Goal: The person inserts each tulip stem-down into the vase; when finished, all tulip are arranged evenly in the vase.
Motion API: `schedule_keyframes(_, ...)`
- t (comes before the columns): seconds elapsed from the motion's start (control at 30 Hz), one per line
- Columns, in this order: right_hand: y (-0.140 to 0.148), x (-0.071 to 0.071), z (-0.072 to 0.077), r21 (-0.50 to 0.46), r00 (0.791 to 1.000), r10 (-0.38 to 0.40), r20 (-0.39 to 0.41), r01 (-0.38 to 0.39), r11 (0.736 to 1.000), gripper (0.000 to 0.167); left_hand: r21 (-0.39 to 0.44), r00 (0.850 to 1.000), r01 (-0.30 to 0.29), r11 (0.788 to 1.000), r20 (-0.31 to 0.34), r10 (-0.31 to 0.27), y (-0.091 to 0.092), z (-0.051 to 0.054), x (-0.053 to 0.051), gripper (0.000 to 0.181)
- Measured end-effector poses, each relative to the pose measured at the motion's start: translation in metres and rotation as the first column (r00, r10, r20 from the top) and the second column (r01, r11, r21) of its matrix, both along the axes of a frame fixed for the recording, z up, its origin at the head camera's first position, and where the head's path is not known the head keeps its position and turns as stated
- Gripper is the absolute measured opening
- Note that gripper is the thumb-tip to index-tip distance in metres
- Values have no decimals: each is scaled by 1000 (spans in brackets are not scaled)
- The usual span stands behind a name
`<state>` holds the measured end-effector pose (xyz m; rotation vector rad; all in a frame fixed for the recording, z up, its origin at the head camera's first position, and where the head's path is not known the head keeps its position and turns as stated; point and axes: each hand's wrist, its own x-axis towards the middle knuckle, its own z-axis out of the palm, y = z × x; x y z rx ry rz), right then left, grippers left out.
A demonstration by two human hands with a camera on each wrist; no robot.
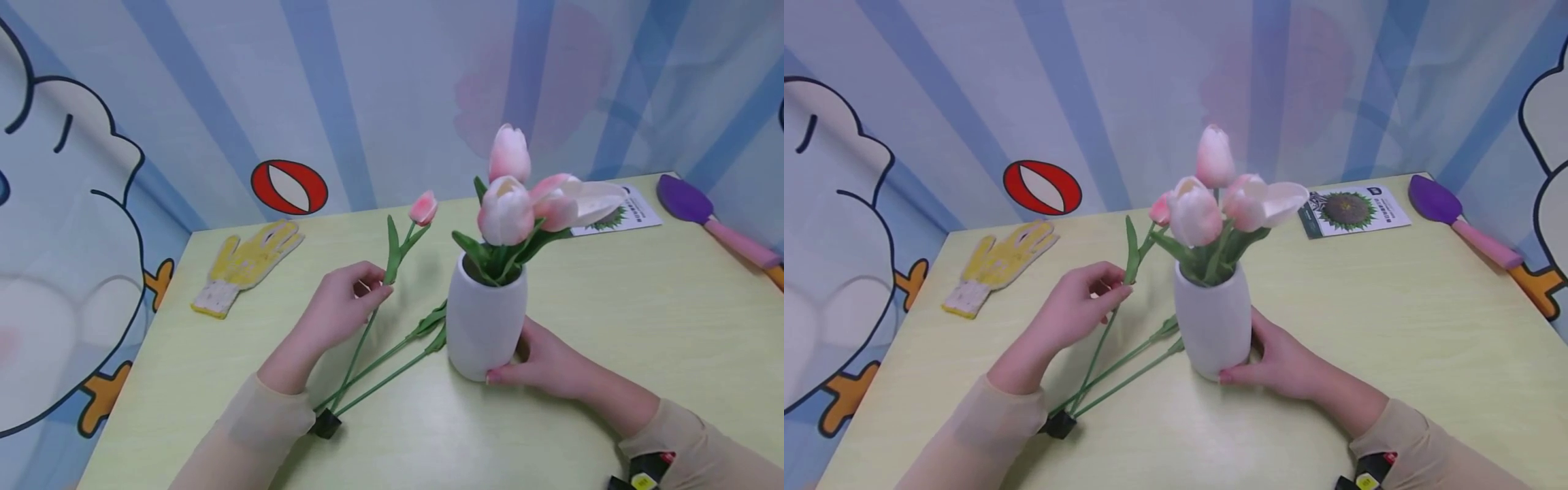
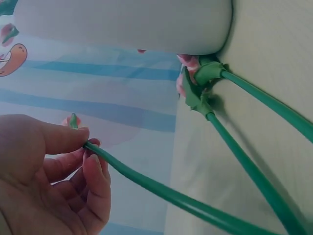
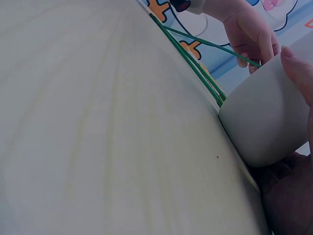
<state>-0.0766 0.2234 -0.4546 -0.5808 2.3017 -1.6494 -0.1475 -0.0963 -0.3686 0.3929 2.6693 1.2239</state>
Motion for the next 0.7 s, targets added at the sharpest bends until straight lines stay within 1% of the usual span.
schedule_keyframes(0.2,0,0,-1,3,1000,-2,6,2,1000,83,52,1000,-21,998,-11,22,-1,11,7,19)
schedule_keyframes(0.4,0,0,-1,0,1000,0,12,0,1000,83,133,1000,-6,991,-22,9,1,18,13,19)
schedule_keyframes(0.53,-1,0,-2,-10,1000,5,3,-5,1000,82,196,999,13,981,-39,-6,2,23,18,16)
schedule_keyframes(0.7,-2,0,-1,-30,1000,16,-23,-17,999,79,280,999,36,959,-47,-23,1,32,25,13)
